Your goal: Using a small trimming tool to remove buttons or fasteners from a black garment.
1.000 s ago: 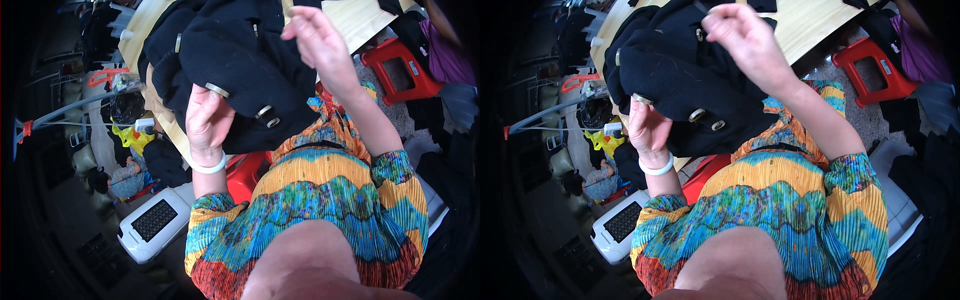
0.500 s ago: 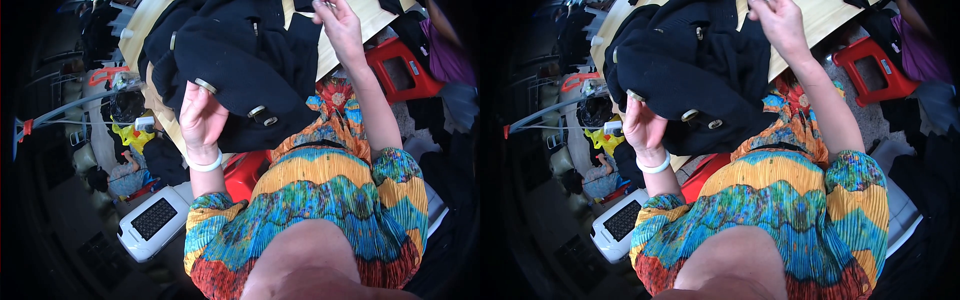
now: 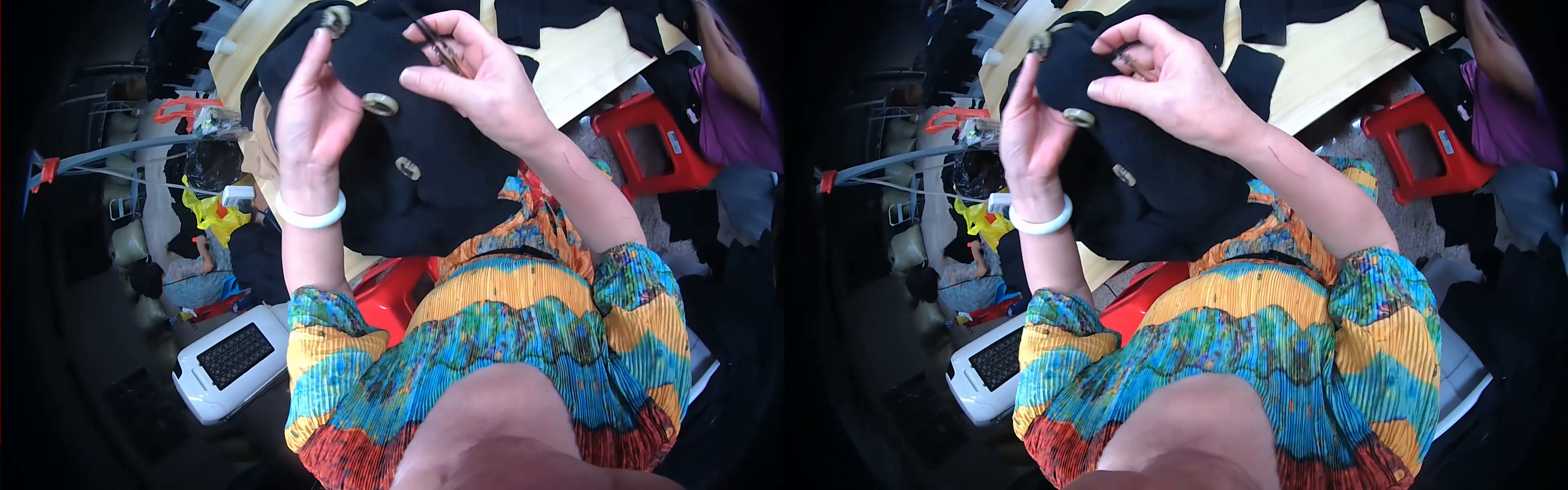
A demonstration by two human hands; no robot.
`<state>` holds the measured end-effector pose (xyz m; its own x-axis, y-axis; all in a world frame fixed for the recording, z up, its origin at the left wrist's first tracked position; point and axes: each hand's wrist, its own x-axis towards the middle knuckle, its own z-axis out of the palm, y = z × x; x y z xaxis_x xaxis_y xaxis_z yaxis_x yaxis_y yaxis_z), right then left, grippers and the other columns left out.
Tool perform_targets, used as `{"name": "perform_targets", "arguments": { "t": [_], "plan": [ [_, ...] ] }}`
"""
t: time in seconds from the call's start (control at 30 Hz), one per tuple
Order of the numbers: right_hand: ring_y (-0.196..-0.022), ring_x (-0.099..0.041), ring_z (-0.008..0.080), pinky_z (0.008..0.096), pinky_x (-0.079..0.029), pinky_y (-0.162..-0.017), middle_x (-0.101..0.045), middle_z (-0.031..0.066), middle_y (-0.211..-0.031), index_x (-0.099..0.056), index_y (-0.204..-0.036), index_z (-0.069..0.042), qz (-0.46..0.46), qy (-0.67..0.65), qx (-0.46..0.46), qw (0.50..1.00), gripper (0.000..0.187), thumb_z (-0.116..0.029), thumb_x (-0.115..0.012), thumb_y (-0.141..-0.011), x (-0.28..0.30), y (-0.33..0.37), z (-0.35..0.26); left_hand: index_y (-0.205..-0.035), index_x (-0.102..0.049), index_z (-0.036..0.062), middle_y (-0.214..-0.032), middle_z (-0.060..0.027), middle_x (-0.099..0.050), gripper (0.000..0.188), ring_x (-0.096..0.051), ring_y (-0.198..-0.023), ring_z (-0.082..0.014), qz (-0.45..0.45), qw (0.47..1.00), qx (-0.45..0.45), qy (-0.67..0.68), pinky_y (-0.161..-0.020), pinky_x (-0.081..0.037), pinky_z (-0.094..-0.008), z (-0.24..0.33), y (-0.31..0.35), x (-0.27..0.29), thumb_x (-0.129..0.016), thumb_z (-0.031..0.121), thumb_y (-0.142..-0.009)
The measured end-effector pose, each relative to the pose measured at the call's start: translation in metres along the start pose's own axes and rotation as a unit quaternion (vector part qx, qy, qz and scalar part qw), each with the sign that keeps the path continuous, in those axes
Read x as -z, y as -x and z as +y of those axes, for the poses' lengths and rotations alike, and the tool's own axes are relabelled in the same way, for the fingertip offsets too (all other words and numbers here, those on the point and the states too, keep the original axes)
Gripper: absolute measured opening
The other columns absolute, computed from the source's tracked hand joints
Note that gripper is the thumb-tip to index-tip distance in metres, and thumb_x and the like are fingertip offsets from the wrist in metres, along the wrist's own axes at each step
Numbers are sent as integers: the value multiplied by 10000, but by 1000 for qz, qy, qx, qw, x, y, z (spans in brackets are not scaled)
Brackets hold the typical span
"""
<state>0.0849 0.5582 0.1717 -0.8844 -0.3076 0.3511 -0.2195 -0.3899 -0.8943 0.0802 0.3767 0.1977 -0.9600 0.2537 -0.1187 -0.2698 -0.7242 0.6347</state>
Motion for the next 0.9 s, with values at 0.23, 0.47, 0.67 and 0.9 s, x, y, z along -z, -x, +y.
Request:
{"name": "perform_targets", "arguments": {
  "t": [0.23,0.47,0.67,0.9],
  "plan": [
    [-485,-352,-14,131,-247,-391,-470,-64,-711,-500,-1043,-26,22,-73,-70,995,360,-163,-681,-763,17,-9,2,-1099,-507,-1,-989,-97,-594,303,-579,-857,-157,-12,989,-61,-135,-749,-470,-267,-41,29,15,-400,228,-931],
    [-544,-418,-2,133,-335,-459,-499,-39,-730,-492,-1053,-8,7,-44,-115,992,384,-191,-677,-771,24,-5,15,-1160,-468,-13,-1005,-71,-592,377,-578,-819,-101,18,981,-35,-188,-713,-474,-208,-45,45,9,-550,-47,-793],
    [-796,-553,84,215,-447,-720,-578,45,-846,-475,-1064,-9,111,156,78,978,348,-247,-594,-839,26,10,25,-1157,-469,-19,-1035,-115,-591,370,-586,-898,-147,34,987,-56,-144,-773,-477,-233,-49,50,3,-523,-68,-794],
    [-634,-611,144,233,-480,-534,-587,70,-756,-549,-935,-28,4,347,152,926,252,-145,-668,-747,27,35,-6,-1139,-494,-49,-1068,-143,-575,331,-562,-976,-186,9,991,-49,-122,-888,-437,-285,-51,47,-2,-484,-62,-808]
  ]
}}
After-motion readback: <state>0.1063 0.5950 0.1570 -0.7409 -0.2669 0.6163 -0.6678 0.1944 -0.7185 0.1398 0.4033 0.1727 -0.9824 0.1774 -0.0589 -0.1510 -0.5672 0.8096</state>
